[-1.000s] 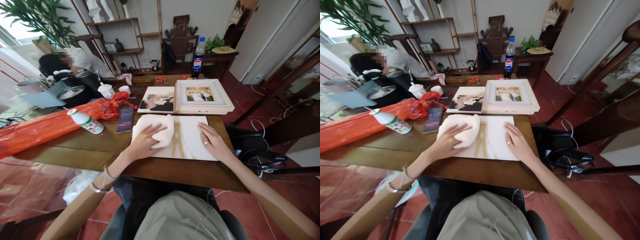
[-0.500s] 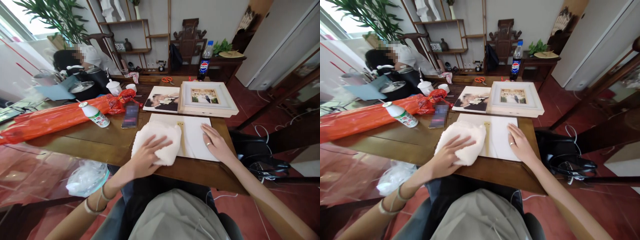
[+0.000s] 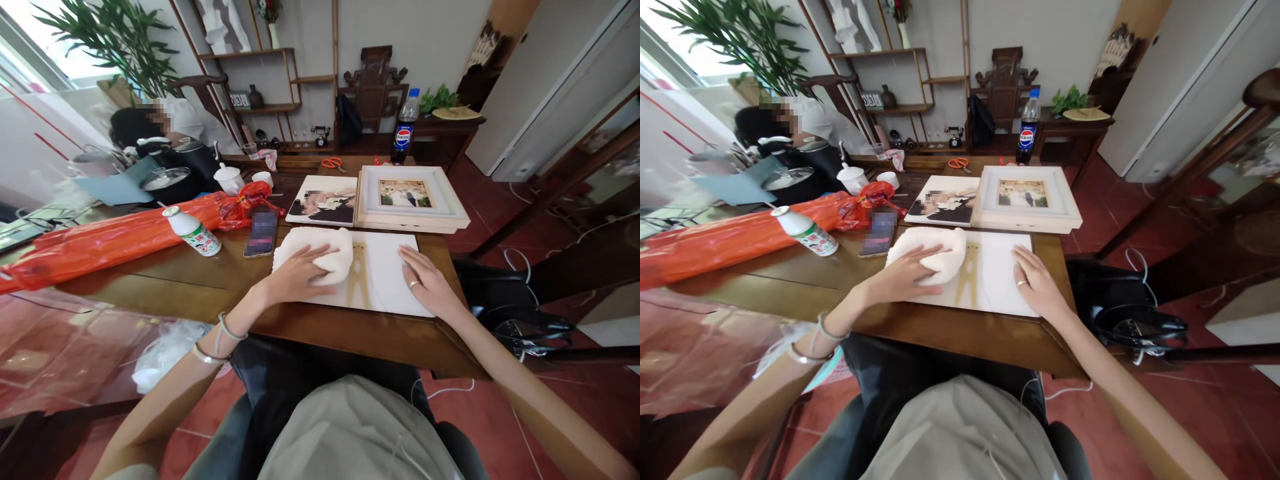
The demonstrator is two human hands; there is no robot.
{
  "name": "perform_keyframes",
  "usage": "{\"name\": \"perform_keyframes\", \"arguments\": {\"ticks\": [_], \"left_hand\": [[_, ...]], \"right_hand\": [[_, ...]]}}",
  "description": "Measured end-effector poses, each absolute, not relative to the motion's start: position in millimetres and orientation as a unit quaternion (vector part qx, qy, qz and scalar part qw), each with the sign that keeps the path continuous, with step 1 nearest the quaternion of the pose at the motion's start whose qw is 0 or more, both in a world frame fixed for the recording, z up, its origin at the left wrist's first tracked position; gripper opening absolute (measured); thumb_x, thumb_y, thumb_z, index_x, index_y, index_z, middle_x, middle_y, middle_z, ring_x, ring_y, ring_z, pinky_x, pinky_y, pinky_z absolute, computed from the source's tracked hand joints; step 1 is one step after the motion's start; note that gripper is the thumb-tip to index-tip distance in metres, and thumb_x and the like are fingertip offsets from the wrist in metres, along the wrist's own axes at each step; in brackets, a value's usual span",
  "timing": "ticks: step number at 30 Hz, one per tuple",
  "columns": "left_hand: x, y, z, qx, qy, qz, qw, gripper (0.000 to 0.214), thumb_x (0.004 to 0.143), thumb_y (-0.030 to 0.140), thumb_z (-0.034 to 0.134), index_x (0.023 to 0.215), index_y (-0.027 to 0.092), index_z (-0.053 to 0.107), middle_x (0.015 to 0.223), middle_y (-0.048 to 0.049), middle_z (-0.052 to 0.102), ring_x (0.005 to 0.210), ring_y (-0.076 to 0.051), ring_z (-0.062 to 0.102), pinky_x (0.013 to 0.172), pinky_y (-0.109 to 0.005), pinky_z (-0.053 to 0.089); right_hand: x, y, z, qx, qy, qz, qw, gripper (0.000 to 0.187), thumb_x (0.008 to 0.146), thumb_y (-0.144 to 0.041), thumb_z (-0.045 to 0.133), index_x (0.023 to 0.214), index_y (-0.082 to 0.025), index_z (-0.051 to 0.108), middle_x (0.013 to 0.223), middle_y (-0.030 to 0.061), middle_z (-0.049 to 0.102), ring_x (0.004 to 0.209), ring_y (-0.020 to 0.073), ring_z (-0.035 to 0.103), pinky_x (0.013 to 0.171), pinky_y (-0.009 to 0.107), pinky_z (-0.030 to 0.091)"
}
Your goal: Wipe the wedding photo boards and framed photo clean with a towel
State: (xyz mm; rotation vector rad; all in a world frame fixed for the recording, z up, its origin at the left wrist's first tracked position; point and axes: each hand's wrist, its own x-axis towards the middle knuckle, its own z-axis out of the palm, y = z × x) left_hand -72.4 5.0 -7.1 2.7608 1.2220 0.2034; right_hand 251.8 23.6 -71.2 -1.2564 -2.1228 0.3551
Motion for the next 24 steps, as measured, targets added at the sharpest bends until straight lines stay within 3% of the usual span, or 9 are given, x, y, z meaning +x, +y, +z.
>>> {"name": "perform_keyframes", "arguments": {"ticks": [9,18,24], "left_hand": [[-65,8,-28,0.908,0.404,0.099,-0.046,0.035,0.097,0.037,0.046,0.090,0.018,0.075,0.155,-0.0042,0.034,0.143,-0.028,0.031,0.118,-0.052,0.021],[-71,-55,-22,0.931,0.348,0.111,0.022,0.025,0.093,0.033,0.054,0.080,0.024,0.073,0.155,0.0013,0.033,0.146,-0.026,0.025,0.119,-0.053,0.018],[-78,-21,-12,0.936,0.334,0.098,0.045,0.029,0.093,0.039,0.056,0.076,0.020,0.071,0.150,-0.0021,0.044,0.141,-0.025,0.035,0.120,-0.047,0.022]], "right_hand": [[252,24,-72,-0.477,-0.804,0.140,0.326,0.045,0.097,-0.035,0.038,0.137,-0.018,0.052,0.145,0.0116,0.048,0.138,0.0249,0.038,0.116,0.049,0.031],[251,22,-70,-0.473,-0.803,0.146,0.331,0.046,0.097,-0.036,0.037,0.139,-0.022,0.051,0.146,0.0081,0.048,0.139,0.0251,0.037,0.116,0.051,0.030],[251,22,-70,-0.480,-0.802,0.149,0.323,0.046,0.098,-0.036,0.037,0.139,-0.022,0.051,0.146,0.0087,0.047,0.139,0.0252,0.037,0.117,0.050,0.029]]}}
